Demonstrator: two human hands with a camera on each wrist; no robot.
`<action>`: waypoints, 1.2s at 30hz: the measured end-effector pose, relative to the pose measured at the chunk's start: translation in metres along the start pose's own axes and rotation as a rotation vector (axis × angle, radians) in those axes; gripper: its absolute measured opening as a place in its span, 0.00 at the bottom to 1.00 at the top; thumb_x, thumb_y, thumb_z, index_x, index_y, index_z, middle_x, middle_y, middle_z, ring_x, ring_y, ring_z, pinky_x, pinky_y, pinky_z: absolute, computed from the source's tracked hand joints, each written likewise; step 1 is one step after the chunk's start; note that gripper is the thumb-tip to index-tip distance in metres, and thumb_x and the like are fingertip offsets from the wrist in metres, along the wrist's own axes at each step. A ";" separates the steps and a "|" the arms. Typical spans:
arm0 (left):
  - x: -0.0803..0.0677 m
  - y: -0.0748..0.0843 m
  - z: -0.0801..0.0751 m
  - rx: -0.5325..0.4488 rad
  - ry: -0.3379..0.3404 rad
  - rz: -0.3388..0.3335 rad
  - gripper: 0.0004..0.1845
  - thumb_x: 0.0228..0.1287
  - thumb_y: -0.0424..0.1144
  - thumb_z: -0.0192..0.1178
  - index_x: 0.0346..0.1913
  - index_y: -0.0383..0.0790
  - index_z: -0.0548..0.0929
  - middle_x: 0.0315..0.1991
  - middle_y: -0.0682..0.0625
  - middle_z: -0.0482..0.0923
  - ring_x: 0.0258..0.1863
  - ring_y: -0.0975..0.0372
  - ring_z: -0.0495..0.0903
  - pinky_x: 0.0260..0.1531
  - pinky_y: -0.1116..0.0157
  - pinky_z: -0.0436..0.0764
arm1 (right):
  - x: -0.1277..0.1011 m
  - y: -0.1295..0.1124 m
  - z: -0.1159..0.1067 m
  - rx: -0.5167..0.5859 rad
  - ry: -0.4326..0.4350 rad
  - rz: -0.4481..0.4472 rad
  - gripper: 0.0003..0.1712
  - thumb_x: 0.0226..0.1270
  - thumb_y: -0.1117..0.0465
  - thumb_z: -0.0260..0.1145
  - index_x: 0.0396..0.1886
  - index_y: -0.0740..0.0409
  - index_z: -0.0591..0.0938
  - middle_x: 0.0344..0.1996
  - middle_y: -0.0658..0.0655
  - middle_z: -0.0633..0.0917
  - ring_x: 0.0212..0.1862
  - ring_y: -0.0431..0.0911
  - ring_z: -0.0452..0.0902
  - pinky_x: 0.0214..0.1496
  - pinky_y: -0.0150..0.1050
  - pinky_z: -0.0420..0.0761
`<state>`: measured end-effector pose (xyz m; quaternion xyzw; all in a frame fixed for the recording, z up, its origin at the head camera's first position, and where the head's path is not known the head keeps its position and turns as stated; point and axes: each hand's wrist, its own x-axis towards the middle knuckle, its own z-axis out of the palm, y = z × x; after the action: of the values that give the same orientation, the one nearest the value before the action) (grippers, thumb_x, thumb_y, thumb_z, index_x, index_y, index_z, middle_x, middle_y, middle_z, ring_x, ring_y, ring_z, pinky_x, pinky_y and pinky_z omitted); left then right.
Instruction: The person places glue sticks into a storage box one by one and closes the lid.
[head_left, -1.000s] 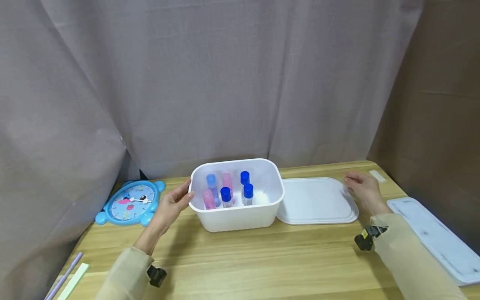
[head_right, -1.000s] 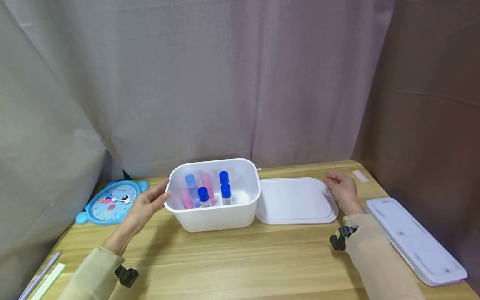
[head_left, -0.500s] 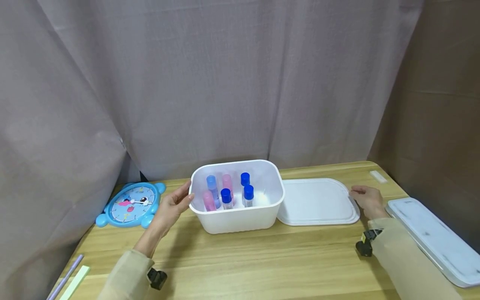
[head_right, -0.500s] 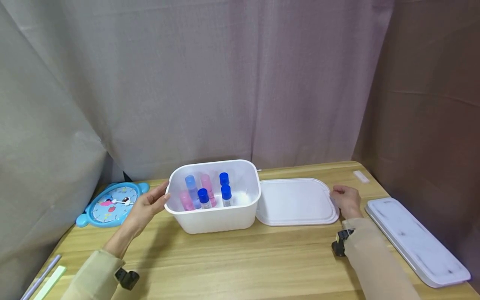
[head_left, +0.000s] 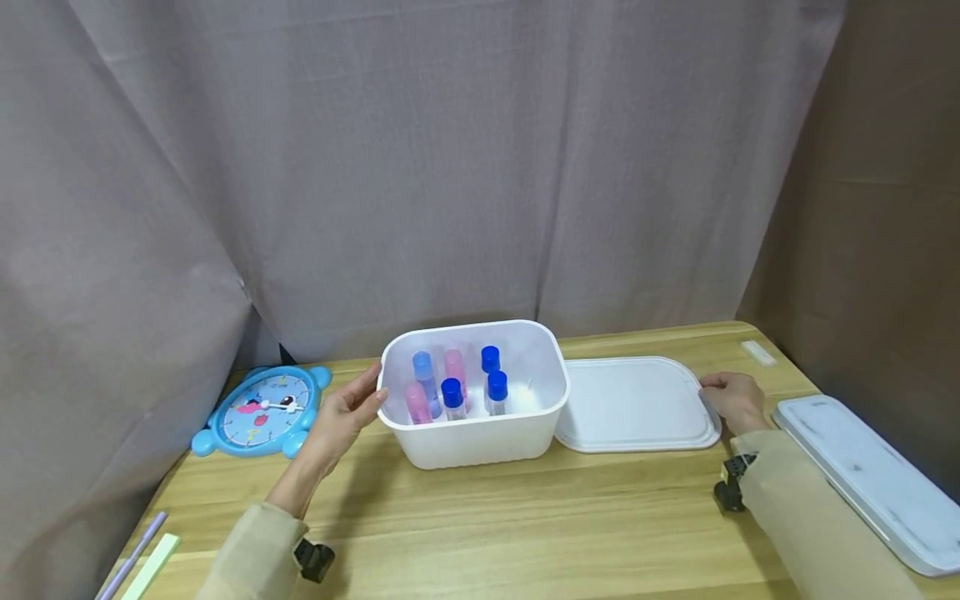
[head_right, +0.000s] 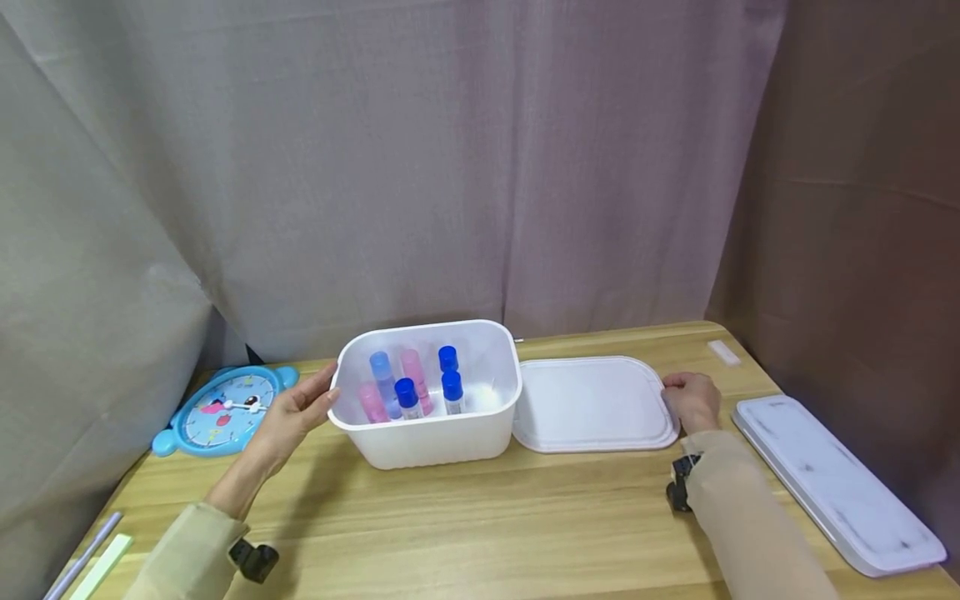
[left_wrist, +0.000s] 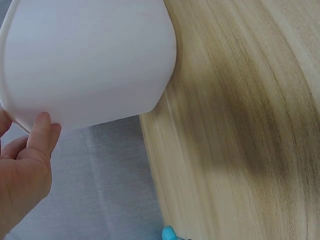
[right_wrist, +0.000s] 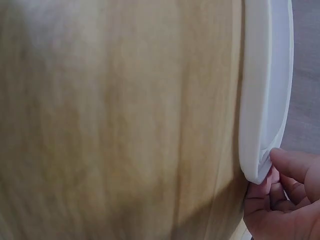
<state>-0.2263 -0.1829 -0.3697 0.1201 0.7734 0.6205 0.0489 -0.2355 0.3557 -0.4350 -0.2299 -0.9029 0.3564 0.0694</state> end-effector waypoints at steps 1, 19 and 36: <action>0.000 0.000 0.000 0.001 0.001 -0.003 0.29 0.70 0.36 0.52 0.71 0.35 0.58 0.68 0.37 0.61 0.65 0.50 0.65 0.59 0.65 0.72 | -0.001 0.000 0.000 -0.007 -0.001 -0.003 0.18 0.61 0.67 0.56 0.47 0.75 0.78 0.44 0.73 0.80 0.44 0.60 0.74 0.32 0.37 0.72; -0.001 0.000 0.001 -0.003 0.003 0.007 0.29 0.70 0.35 0.52 0.71 0.35 0.59 0.68 0.37 0.61 0.66 0.50 0.64 0.59 0.65 0.72 | 0.000 -0.011 -0.011 0.190 -0.119 0.051 0.25 0.67 0.67 0.54 0.59 0.80 0.67 0.57 0.78 0.70 0.49 0.54 0.72 0.27 0.21 0.71; 0.003 0.002 0.001 -0.001 0.156 0.015 0.27 0.68 0.36 0.55 0.67 0.33 0.65 0.65 0.38 0.68 0.61 0.55 0.71 0.51 0.78 0.75 | 0.001 -0.027 -0.063 0.526 -0.021 0.160 0.30 0.68 0.52 0.59 0.67 0.57 0.69 0.43 0.50 0.75 0.35 0.36 0.73 0.32 0.29 0.82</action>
<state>-0.2285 -0.1806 -0.3683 0.0770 0.7738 0.6285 -0.0161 -0.2279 0.3773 -0.3699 -0.2707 -0.7590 0.5855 0.0889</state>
